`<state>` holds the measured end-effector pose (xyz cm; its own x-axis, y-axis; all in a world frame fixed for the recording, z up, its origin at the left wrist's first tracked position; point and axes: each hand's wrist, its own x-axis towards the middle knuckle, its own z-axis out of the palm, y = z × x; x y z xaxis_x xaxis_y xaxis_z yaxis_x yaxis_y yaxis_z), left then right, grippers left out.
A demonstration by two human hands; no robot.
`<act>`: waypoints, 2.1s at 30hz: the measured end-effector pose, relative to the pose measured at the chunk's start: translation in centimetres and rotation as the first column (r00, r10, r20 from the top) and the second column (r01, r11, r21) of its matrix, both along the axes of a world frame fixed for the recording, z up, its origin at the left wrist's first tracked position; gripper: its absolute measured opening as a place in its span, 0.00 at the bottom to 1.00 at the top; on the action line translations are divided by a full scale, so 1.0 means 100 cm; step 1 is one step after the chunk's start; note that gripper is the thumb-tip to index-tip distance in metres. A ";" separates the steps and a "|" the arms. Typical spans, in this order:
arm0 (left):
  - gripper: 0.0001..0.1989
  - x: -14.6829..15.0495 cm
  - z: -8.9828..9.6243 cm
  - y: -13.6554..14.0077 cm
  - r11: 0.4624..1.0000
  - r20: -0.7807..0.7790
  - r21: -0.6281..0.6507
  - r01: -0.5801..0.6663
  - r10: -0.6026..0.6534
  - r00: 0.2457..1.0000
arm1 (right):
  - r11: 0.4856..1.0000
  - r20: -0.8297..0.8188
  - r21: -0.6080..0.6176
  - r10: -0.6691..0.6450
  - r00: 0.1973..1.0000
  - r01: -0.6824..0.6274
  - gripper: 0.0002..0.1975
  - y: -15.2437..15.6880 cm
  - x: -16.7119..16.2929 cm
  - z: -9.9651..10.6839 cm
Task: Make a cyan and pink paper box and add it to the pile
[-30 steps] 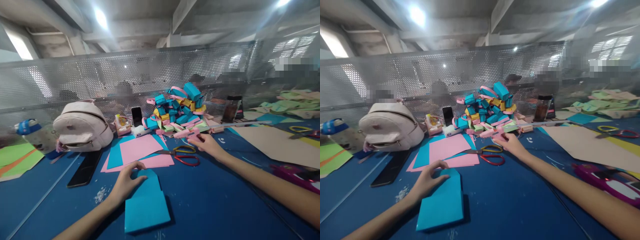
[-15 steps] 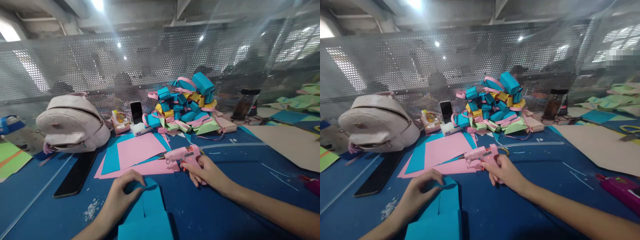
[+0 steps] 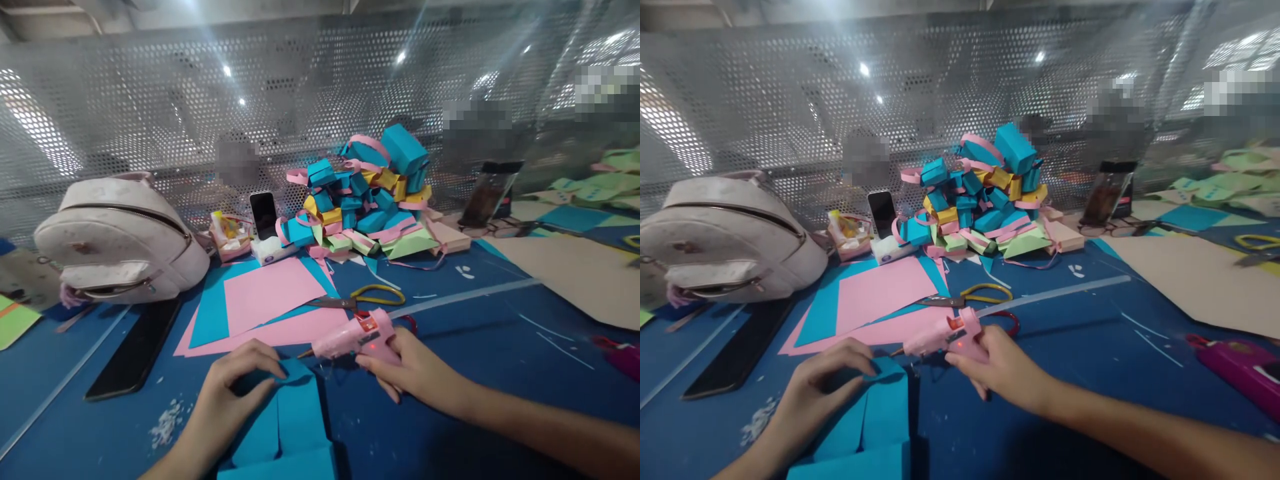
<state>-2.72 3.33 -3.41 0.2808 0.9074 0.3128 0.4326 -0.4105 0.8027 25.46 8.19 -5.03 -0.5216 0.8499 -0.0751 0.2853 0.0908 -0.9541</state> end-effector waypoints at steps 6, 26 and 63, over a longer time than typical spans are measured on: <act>0.06 0.002 0.002 -0.001 1.000 0.006 0.015 0.002 -0.002 1.000 | 1.000 -0.002 0.015 -0.005 1.000 0.005 0.16 -0.003 -0.001 0.002; 0.06 0.002 0.001 -0.001 1.000 0.014 0.025 0.003 -0.004 1.000 | 0.998 0.031 0.066 -0.007 0.999 0.005 0.18 -0.005 0.001 0.002; 0.07 -0.002 0.005 -0.004 0.979 0.014 0.194 -0.068 0.067 0.998 | 0.994 0.055 0.106 0.006 0.998 -0.012 0.20 -0.004 0.004 0.002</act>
